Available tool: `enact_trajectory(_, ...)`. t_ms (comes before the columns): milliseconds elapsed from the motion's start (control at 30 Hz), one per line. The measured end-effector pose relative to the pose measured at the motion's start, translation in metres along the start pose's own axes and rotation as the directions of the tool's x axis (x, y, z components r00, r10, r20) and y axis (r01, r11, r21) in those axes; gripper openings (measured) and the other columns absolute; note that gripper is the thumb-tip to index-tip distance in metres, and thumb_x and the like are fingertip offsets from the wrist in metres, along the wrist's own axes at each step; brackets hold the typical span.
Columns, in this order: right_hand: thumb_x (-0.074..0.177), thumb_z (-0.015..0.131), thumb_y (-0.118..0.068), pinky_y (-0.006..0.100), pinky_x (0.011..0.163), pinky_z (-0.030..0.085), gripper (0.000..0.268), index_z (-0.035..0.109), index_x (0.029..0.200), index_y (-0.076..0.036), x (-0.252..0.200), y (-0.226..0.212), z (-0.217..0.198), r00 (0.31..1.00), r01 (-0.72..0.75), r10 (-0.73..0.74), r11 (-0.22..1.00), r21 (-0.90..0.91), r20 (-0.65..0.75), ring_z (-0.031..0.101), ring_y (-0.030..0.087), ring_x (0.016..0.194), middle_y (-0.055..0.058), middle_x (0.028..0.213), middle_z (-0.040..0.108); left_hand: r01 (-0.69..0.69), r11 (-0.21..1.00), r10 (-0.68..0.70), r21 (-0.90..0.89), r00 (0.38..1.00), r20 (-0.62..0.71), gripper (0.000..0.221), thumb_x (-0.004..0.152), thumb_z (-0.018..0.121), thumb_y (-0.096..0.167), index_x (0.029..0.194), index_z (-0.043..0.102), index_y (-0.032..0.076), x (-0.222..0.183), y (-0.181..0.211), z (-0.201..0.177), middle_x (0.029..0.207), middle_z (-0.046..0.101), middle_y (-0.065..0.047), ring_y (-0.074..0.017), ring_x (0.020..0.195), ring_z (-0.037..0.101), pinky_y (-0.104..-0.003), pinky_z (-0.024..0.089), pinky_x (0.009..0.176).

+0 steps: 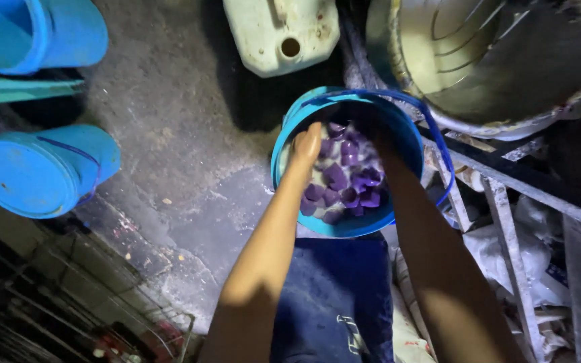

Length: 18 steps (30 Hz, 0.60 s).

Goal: Filling a bucket with water and washing purple dough pieces by hand.

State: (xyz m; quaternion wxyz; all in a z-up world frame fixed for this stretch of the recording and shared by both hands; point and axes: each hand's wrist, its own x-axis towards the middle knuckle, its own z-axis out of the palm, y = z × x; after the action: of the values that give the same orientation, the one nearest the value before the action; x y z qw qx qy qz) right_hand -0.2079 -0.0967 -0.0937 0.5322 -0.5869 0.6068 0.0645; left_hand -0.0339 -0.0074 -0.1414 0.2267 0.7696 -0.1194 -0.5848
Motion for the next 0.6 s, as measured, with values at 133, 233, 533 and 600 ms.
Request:
enact_trajectory(133,0.102,0.054,-0.045,0.047,0.099,0.05,0.049,0.069,0.126,-0.005,0.017,0.002,0.014,0.997,-0.079,0.073,0.974,0.214,0.033,0.066,0.036,0.113,0.02,0.117,0.072,-0.49,0.749,0.44,0.446,0.871,0.218,0.028,0.102,0.044,0.022,0.11,0.066,0.007,0.17,-0.11,0.04,0.104,0.074,-0.022,-0.0406,0.11,0.071,-0.055,0.054,0.097)
enact_trajectory(233,0.097,0.063,-0.041,0.049,0.095,0.053,0.047,0.068,0.127,-0.005,0.002,0.001,0.01,0.994,-0.112,0.108,0.93,0.35,0.031,0.068,0.036,0.109,0.019,0.116,0.072,-0.341,0.937,0.348,-0.069,0.917,0.192,0.038,0.1,0.059,0.039,0.126,0.06,0.011,0.185,-0.128,0.058,0.129,0.062,-0.02,-0.0401,0.123,0.06,-0.055,0.047,0.106)
enact_trajectory(533,0.08,0.088,-0.03,0.054,0.082,0.061,0.06,0.065,0.13,-0.007,-0.071,-0.041,0.014,0.989,-0.139,0.132,0.65,0.747,0.068,0.072,0.036,0.097,0.017,0.111,0.073,0.259,0.723,-0.053,-0.64,0.945,0.322,0.084,0.091,0.08,0.042,0.15,0.044,-0.004,-0.017,0.049,-0.041,0.153,0.044,-0.033,-0.0459,0.139,0.047,-0.064,0.033,0.118)
enact_trajectory(600,0.077,0.092,-0.028,0.055,0.08,0.063,0.064,0.065,0.131,-0.007,-0.076,-0.053,0.015,0.988,-0.142,0.129,0.587,0.797,0.081,0.072,0.036,0.095,0.016,0.11,0.073,0.249,0.818,-0.12,-0.519,0.956,0.268,0.089,0.088,0.078,0.048,0.15,0.044,-0.004,-0.058,0.1,-0.066,0.154,0.044,-0.03,-0.043,0.138,0.05,-0.063,0.039,0.116)
